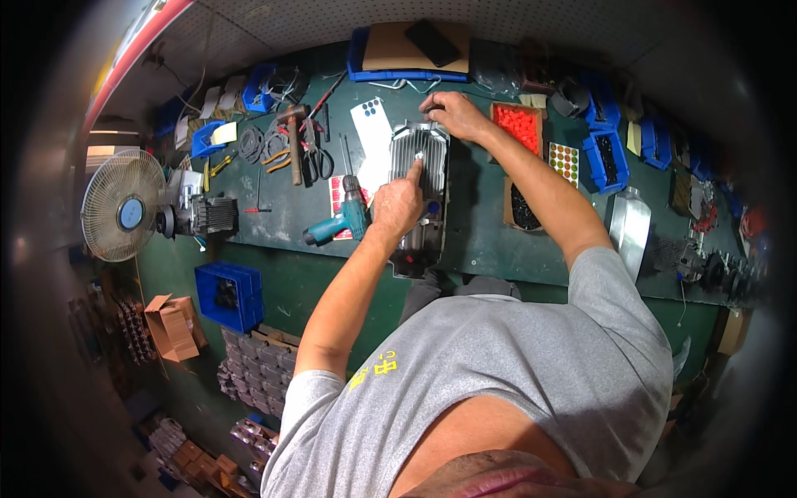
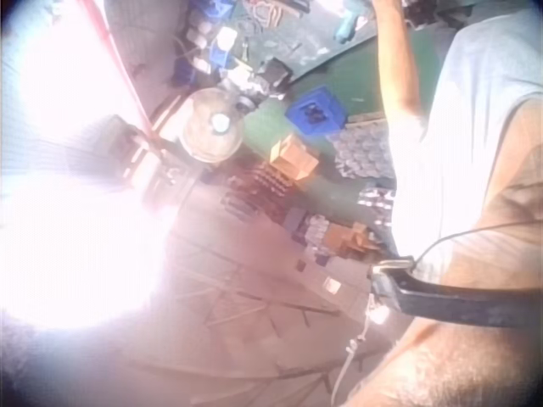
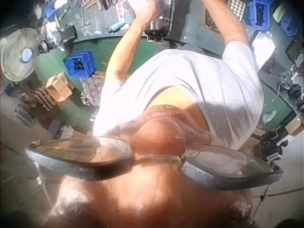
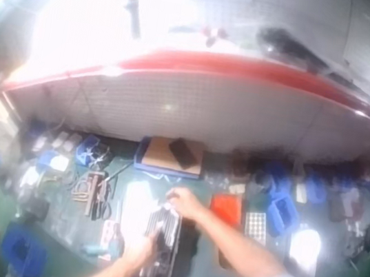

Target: The person unpacks a metal casing and attaches it to a motor assembly. They then use a power drill to secure the casing, followed by manual adjustments and the use of a hammer to fit components. Finally, they connect a small circuit board to the assembly.

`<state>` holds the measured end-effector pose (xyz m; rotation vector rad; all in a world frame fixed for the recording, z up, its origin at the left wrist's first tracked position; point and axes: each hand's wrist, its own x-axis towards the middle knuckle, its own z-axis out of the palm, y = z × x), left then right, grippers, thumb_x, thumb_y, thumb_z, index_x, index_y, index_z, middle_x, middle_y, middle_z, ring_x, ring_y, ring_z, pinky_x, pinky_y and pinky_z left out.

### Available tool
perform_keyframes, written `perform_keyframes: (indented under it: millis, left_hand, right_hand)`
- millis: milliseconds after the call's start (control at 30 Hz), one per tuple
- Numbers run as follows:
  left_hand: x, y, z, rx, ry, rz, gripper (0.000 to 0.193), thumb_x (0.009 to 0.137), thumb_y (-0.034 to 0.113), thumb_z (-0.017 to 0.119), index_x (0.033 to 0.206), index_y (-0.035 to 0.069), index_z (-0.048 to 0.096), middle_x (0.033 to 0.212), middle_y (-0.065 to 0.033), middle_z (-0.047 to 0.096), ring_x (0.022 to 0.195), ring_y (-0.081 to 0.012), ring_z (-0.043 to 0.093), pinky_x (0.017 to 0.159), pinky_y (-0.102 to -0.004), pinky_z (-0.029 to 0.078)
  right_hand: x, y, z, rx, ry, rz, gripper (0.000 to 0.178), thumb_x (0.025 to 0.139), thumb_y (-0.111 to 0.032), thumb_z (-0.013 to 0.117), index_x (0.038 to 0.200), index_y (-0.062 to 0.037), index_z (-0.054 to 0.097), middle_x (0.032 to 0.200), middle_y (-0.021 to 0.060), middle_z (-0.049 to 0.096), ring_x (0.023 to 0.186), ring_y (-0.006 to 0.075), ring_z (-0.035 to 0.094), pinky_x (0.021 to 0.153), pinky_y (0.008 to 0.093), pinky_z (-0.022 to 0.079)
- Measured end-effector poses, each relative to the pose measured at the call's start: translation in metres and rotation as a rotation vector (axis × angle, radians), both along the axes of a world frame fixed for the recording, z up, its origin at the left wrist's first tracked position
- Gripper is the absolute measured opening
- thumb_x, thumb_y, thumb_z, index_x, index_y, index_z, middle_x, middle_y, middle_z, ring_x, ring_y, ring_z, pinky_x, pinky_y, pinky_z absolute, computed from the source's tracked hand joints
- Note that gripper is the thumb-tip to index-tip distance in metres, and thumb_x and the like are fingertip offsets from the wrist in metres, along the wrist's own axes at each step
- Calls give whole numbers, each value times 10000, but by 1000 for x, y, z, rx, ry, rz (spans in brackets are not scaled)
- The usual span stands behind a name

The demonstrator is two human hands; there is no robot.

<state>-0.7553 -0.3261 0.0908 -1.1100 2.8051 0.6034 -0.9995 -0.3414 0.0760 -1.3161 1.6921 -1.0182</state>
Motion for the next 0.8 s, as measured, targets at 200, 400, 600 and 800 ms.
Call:
perform_keyframes:
  millis: [200, 400, 600, 800]
  left_hand:
    - [1, -1, -4, -48, 39, -21, 545, 897, 126, 546, 1441, 81, 545, 774, -231, 705, 715, -421, 699, 699, -542, 557]
    - [2, -1, -8, -54, 47, -22, 548, 896, 128, 548, 1440, 65, 542, 767, -231, 703, 707, -419, 696, 696, -540, 554]
    - [1, -1, -6, -53, 36, -29, 545, 897, 131, 548, 1438, 62, 544, 773, -229, 706, 719, -415, 699, 704, -535, 555]
    - [1, 0, -4, -64, 26, -28, 548, 893, 126, 548, 1437, 61, 546, 769, -228, 705, 713, -410, 698, 703, -533, 556]
  right_hand:
    - [-2, -1, 1, 4, 42, 26, 226, 935, -1, 562, 1119, 22, 692, 1094, 144, 746, 1033, 224, 728, 947, 371, 567]
    - [0, -1, 1, -5, 45, 24, 221, 922, -15, 588, 1103, 25, 707, 1076, 147, 753, 1020, 226, 734, 933, 371, 566]
    - [-2, -1, -5, -27, 34, -8, 230, 908, -47, 602, 1098, 15, 716, 1049, 148, 764, 1005, 235, 739, 937, 377, 561]
    - [-2, -2, -7, -29, 70, -15, 242, 909, -56, 599, 1107, 18, 718, 1052, 154, 765, 1018, 241, 740, 942, 376, 559]
